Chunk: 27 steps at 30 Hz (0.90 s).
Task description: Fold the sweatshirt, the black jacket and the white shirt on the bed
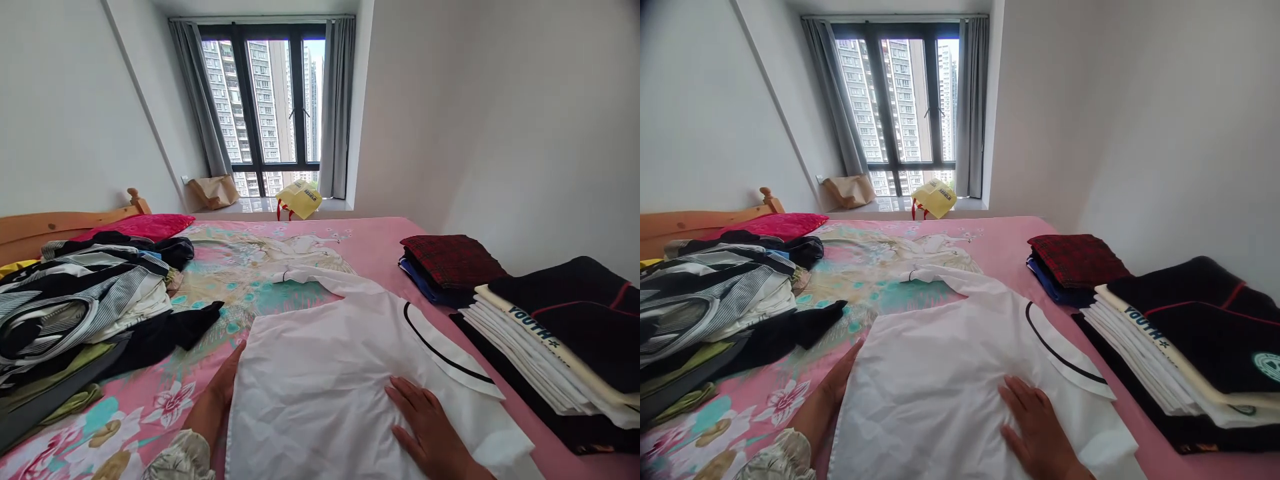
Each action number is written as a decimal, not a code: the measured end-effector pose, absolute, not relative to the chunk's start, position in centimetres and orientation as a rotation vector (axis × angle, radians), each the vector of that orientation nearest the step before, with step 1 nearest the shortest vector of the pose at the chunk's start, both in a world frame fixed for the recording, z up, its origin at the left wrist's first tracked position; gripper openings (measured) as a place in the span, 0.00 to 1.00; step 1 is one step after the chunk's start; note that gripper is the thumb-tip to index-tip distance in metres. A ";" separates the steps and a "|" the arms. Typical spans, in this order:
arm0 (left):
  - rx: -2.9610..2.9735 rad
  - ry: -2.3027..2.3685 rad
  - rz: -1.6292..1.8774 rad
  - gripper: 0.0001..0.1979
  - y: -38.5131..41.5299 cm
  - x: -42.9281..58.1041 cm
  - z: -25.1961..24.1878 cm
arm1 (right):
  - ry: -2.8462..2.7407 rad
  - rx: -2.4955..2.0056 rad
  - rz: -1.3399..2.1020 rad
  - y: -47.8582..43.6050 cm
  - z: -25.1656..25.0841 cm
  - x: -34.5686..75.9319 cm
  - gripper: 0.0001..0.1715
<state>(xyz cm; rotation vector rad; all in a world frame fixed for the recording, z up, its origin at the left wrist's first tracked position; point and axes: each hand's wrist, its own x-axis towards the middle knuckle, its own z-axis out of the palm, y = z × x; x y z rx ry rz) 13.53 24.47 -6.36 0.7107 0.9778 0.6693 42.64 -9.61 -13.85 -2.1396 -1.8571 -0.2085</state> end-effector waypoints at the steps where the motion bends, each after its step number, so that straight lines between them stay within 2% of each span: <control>1: 0.742 0.962 0.631 0.24 25.7 14.4 -6.3 | -1.868 -2.138 -0.232 -9.5 -14.1 42.8 0.35; 4: 0.842 0.948 0.520 0.22 29.1 16.7 -6.7 | -1.898 -2.131 -0.298 -9.2 -14.6 43.2 0.38; 10: 0.956 1.005 0.518 0.11 34.9 19.0 -9.1 | -1.959 -2.121 -0.390 -8.5 -15.4 44.1 0.44; 16: 1.116 1.035 0.615 0.14 37.8 19.4 -10.9 | -1.977 -2.126 -0.389 -8.4 -16.0 44.6 0.45; 27: 1.413 1.177 0.600 0.15 36.3 20.1 -10.3 | -1.932 -2.177 -0.264 -8.7 -14.7 44.0 0.40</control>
